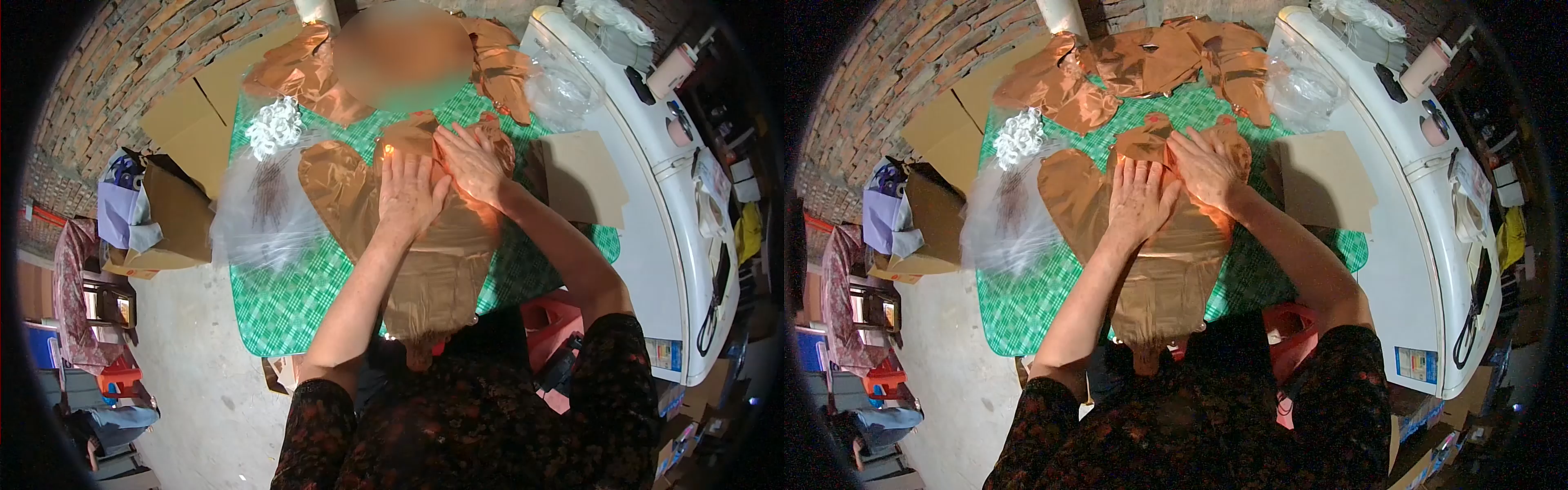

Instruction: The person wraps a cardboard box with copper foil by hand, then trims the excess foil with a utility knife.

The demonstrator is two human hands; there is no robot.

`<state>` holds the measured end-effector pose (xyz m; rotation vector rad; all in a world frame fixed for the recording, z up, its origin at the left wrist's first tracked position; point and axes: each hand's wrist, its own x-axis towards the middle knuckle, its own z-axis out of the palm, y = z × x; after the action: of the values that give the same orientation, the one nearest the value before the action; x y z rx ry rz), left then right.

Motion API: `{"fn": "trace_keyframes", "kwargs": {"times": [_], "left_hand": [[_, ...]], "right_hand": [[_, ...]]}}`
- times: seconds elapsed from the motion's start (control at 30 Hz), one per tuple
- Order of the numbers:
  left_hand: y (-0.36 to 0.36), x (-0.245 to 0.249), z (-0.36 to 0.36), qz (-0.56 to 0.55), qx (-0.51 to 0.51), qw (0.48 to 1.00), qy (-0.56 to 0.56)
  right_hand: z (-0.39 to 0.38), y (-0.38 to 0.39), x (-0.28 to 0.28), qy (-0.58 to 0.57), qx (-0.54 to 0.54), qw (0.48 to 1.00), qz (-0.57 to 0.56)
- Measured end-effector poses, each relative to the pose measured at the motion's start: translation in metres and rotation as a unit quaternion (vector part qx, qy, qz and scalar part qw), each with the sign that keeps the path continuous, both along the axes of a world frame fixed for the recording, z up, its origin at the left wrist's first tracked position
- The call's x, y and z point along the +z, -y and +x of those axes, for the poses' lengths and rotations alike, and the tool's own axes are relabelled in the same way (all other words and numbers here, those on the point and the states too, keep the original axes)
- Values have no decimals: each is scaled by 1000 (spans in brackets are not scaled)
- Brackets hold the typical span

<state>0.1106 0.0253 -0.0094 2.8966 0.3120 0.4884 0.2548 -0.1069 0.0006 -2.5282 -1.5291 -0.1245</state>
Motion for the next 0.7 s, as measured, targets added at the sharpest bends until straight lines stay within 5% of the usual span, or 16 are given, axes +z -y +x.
{"fn": "trace_keyframes", "kwargs": {"times": [0.27,0.47,0.7], "left_hand": [[0,-5,8,11,0,982,187],[-5,43,-3,-5,51,971,234],[-16,78,11,3,-111,972,207]], "right_hand": [[1,0,-2,26,5,1000,-2],[3,4,-10,45,21,998,27],[4,-2,-11,66,0,997,-40]]}}
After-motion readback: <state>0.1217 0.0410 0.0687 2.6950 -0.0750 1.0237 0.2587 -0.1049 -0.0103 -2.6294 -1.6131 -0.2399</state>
